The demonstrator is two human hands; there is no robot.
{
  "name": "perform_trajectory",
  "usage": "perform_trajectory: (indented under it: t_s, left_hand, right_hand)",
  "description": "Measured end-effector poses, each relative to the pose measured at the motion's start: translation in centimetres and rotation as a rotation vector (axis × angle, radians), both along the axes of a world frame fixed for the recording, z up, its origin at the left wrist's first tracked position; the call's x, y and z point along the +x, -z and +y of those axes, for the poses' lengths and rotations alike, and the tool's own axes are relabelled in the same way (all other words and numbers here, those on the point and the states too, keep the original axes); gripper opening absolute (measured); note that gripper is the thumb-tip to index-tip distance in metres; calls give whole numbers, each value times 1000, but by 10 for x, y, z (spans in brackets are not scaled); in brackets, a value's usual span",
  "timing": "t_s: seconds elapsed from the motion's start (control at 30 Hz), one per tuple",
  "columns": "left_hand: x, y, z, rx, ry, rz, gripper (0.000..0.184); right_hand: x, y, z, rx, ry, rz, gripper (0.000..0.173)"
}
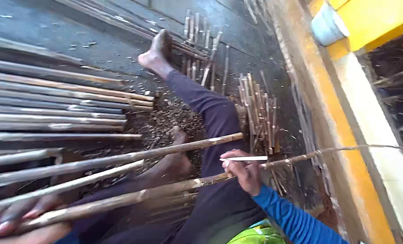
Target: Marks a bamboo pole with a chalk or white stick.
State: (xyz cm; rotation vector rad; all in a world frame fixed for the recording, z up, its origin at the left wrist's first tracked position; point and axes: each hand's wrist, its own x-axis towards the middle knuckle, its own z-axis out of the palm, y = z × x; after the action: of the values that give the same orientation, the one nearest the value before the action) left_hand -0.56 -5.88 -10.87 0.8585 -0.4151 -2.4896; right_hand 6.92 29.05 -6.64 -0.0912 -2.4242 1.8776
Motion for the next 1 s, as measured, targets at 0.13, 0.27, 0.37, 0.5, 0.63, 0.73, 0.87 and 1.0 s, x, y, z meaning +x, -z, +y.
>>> perform_trajectory:
  t_s: [0.13, 0.27, 0.37, 0.5, 0.63, 0.73, 0.87, 1.0]
  left_hand:
    - [-1, 52, -38, -54, -31, -58, 75]
    - [-9, 41, -25, -102, -45, -155, 72]
    - [-10, 40, -23, -131, -49, -199, 71]
    - [-11, 41, -25, -165, -41, -238, 69]
    - [-11, 30, -23, -178, 14, -244, 70]
    - [-9, 29, -26, -185, 40, -203, 70]
    - [-5, 37, -35, -96, 87, 52, 79]
    - [-5, 46, -38, 3, 148, 468, 76]
  right_hand:
    - [-18, 6, 2, 75, -267, -231, 15]
    - [-36, 13, 2, 127, -454, -219, 12]
    - [-38, 18, -4, 113, -530, -149, 10]
    - [-37, 28, -7, 164, -613, -22, 7]
    - [-34, 30, -7, 160, -586, -78, 8]
    - [-29, 26, -8, 130, -586, -157, 10]
    - [-21, 22, -12, 61, -452, -372, 11]
    - [-11, 13, -19, 57, -334, -500, 11]
